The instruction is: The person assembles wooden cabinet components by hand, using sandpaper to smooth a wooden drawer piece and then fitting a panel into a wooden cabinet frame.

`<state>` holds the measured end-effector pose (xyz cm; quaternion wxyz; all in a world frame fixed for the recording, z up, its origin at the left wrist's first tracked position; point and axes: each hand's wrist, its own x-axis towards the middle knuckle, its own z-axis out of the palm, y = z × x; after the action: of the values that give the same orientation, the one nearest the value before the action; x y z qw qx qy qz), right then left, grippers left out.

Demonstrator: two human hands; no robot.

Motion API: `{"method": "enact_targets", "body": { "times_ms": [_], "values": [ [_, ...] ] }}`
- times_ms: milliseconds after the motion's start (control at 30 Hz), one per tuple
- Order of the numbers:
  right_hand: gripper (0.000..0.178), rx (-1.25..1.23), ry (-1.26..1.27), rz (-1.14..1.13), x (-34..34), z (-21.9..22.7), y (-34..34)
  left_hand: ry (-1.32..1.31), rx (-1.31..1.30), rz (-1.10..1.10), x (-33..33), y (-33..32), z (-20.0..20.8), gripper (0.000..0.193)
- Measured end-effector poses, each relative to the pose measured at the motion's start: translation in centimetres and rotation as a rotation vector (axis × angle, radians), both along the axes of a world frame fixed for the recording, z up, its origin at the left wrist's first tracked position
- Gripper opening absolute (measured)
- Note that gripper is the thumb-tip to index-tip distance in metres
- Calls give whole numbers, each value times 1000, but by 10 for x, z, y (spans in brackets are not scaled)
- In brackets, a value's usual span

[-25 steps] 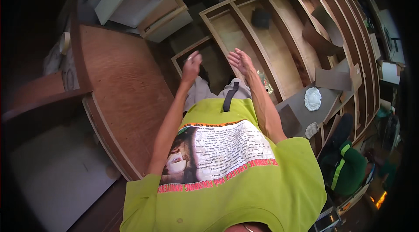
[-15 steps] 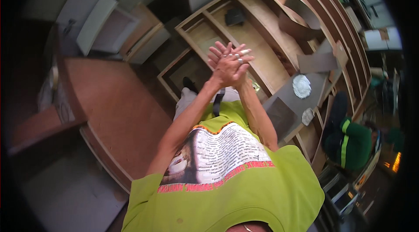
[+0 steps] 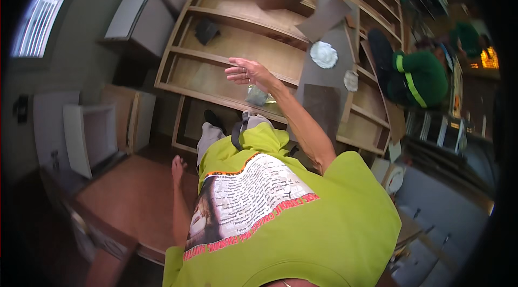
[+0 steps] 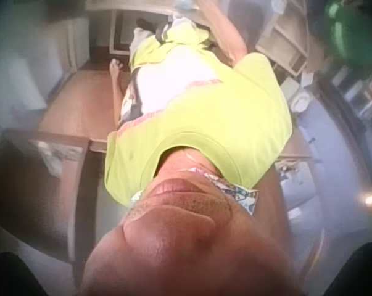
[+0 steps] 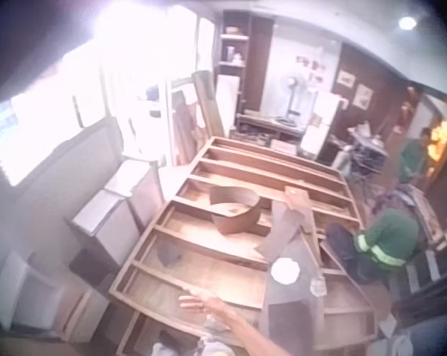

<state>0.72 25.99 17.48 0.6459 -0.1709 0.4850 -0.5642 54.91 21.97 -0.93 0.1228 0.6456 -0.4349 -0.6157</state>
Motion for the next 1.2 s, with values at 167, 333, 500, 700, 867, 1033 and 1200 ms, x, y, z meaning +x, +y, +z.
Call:
{"method": "enact_targets", "body": {
  "times_ms": [167,333,500,700,867,1033,1200],
  "values": [
    [51,297,266,-111,15,-73,14,72,233,-145,65,6,-61,44],
    [11,596,27,-348,74,-192,155,27,92,-504,31,-67,-61,48],
    [36,1121,27,-443,183,-165,220,-13,290,-252,-21,-186,-11,57],
    [37,830,344,-629,273,-176,238,-3,261,-507,-89,-279,-8,65],
    [43,446,112,-772,310,-168,229,132,221,-646,-168,-286,-5,66],
    [46,405,18,-858,308,-125,230,184,171,-749,-234,-226,19,62],
    [47,537,58,-910,287,-169,294,147,149,-989,-220,-178,39,57]
  ]
}}
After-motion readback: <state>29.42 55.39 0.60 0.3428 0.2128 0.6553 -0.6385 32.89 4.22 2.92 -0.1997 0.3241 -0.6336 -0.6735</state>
